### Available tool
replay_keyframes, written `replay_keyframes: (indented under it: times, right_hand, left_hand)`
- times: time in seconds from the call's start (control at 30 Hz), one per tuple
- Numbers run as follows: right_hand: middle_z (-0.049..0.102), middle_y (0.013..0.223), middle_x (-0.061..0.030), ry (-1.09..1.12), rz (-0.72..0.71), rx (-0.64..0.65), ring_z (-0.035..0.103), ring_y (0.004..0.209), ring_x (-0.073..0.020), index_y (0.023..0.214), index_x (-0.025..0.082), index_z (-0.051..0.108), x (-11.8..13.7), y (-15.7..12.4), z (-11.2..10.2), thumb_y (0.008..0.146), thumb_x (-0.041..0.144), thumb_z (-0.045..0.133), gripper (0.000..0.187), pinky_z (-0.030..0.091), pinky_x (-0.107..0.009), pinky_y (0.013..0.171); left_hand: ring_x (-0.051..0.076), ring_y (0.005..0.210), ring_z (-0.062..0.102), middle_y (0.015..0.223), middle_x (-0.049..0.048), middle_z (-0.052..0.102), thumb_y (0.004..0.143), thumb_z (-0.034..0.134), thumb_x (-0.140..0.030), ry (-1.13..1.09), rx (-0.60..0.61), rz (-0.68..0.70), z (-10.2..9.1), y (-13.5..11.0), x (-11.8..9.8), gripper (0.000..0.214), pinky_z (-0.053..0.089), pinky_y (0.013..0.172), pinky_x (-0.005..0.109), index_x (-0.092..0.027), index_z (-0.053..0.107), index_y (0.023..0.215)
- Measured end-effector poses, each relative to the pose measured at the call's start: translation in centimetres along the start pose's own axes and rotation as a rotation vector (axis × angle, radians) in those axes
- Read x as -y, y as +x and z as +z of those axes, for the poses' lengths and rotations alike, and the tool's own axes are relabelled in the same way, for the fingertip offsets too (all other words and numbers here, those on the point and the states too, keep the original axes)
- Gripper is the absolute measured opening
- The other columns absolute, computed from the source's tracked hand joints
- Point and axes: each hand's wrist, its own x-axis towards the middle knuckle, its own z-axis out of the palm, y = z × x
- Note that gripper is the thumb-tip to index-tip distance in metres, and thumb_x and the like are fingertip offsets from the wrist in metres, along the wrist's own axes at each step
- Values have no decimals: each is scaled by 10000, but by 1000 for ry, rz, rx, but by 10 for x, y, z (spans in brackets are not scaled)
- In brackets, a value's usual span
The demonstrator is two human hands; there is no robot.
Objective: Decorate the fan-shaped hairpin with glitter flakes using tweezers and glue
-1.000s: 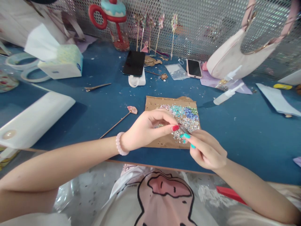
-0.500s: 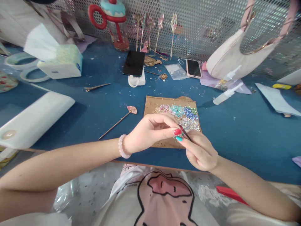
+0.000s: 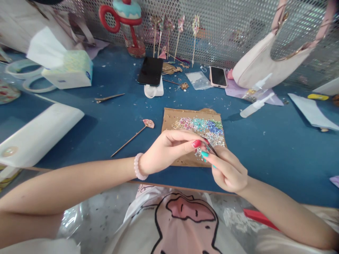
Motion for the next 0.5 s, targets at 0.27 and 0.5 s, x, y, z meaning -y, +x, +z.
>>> replay_keyframes:
  times: [0.27, 0.5]
  right_hand:
    - [628, 779, -40, 17, -19, -15, 592, 767, -168, 1329, 181, 420, 0, -1, 1, 813, 31, 477, 540, 531, -308, 640]
    - [637, 793, -46, -21, -49, -26, 583, 756, -163, 1328, 156, 419, -2, -3, 1, 817, 47, 486, 527, 526, -296, 611]
  left_hand:
    - [141, 836, 665, 887, 30, 727, 848, 604, -126, 15, -1, 15, 1, 0, -3, 147, 539, 782, 221, -194, 734, 853]
    - [129, 842, 668, 880, 5, 726, 846, 602, -103, -10, 1, 15, 0, 0, -1, 176, 546, 771, 202, -217, 730, 885]
